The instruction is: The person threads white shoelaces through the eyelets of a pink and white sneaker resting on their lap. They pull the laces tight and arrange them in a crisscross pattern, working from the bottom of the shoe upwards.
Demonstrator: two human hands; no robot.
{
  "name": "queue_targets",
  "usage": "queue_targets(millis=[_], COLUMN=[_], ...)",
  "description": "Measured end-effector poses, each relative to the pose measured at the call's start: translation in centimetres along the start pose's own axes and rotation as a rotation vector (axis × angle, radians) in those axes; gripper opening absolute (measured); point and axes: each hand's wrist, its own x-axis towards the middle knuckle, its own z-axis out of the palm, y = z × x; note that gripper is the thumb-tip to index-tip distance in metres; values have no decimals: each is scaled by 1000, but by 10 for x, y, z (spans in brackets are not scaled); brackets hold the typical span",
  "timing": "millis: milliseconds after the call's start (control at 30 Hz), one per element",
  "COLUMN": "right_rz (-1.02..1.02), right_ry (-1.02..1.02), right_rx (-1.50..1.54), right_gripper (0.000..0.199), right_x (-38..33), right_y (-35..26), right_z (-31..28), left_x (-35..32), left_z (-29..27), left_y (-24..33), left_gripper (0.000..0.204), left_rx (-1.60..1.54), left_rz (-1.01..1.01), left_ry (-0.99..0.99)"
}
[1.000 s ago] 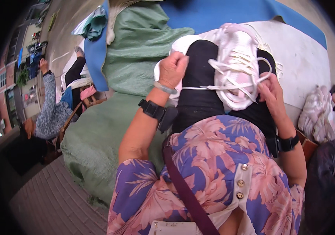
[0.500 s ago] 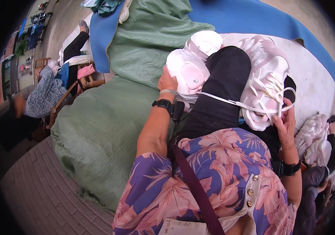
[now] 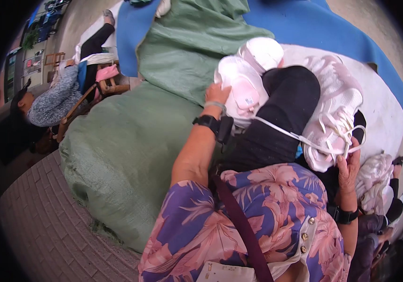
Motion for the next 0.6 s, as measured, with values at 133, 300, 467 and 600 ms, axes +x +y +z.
queue_targets(millis=[133, 300, 467, 600], right_rz=[-44, 35, -62, -85], right_ry=[10, -12, -17, -37], right_rx=[-6, 26, 111, 49], right_gripper=[64, 60, 48, 36], right_x=[2, 8, 26, 38], right_y=[0, -1, 19, 23], right_z=[4, -2, 1, 2], left_x=[-12, -41, -145, -230], left_z=[-10, -105, -203, -235], left_y=[-2, 37, 109, 156], left_gripper=[40, 26, 13, 5], left_rx=[-77, -218, -451, -405], left_rz=[86, 354, 646, 940], left_ry=[320, 624, 776, 819])
